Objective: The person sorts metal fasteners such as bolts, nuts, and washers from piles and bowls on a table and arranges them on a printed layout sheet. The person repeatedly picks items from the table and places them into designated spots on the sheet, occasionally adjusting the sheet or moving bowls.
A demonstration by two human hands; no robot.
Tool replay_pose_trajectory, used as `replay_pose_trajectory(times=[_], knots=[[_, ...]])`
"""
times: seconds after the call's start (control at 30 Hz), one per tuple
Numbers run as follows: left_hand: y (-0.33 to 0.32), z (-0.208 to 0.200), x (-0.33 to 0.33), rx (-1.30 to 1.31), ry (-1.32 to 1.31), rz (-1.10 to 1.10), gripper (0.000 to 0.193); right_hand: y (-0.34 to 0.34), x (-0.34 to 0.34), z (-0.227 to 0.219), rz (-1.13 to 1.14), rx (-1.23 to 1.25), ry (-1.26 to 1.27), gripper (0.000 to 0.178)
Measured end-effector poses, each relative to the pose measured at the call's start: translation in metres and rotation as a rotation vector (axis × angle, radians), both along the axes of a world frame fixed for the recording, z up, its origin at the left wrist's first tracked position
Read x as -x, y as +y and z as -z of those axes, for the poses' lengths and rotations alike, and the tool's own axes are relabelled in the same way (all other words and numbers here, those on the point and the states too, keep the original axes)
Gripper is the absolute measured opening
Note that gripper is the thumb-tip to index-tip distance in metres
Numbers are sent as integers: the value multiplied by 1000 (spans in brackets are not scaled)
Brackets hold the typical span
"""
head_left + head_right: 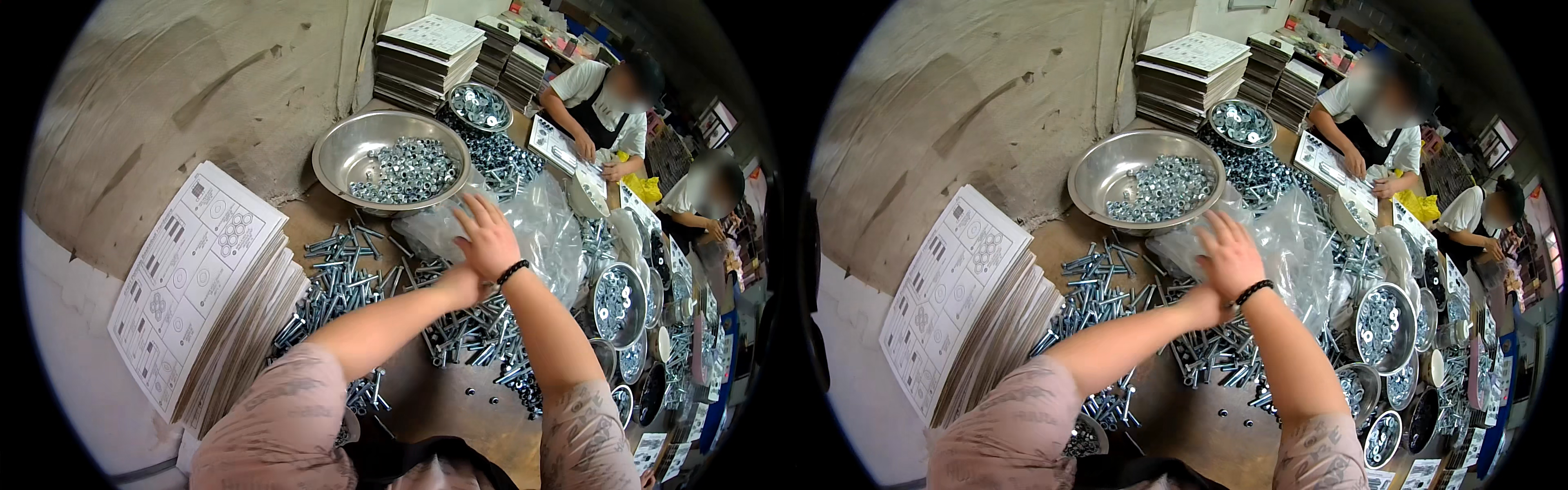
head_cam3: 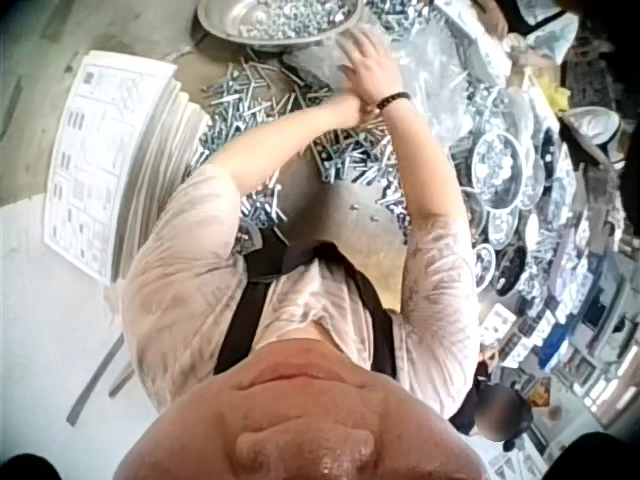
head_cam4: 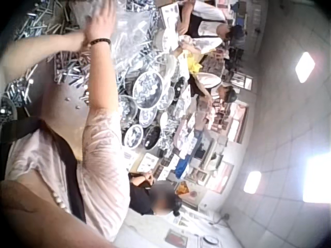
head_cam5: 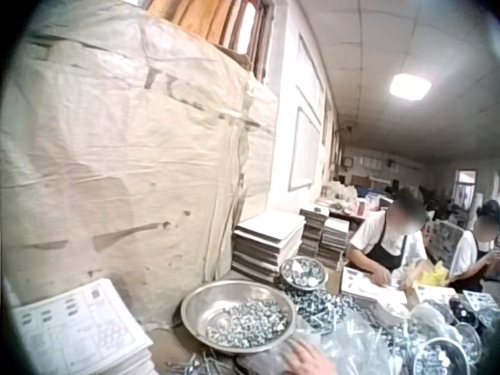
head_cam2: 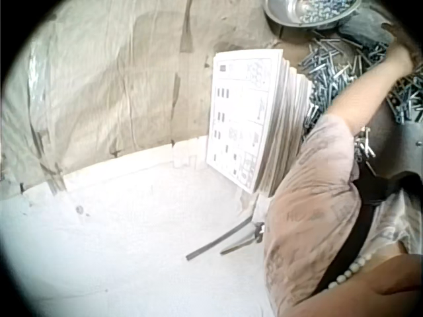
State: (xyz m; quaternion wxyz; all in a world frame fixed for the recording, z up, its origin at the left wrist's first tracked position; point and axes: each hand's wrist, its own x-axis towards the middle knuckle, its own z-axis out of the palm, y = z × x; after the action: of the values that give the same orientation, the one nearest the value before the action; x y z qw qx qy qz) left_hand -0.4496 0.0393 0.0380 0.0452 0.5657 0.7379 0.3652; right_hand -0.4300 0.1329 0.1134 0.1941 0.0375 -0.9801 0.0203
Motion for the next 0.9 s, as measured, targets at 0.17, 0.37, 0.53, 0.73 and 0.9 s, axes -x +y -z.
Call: replay_pose_trajectory(times=[0.17,0.37,0.53,0.73,0.9], knots=[[-75,-4,93,-446,-121,-564,13,40,16,34,428,242,-557,45],[-114,0,191,-500,-110,-1221,54,46,80,57,485,817,-203,53],[-129,26,246,-611,-1026,-1006,51,42,109,62,515,1631,-36,51],[-123,19,236,-725,-1442,-872,44,45,138,104,461,1940,-10,34],[-134,36,245,-792,-1500,-841,53,34,150,107,412,1977,60,41]])
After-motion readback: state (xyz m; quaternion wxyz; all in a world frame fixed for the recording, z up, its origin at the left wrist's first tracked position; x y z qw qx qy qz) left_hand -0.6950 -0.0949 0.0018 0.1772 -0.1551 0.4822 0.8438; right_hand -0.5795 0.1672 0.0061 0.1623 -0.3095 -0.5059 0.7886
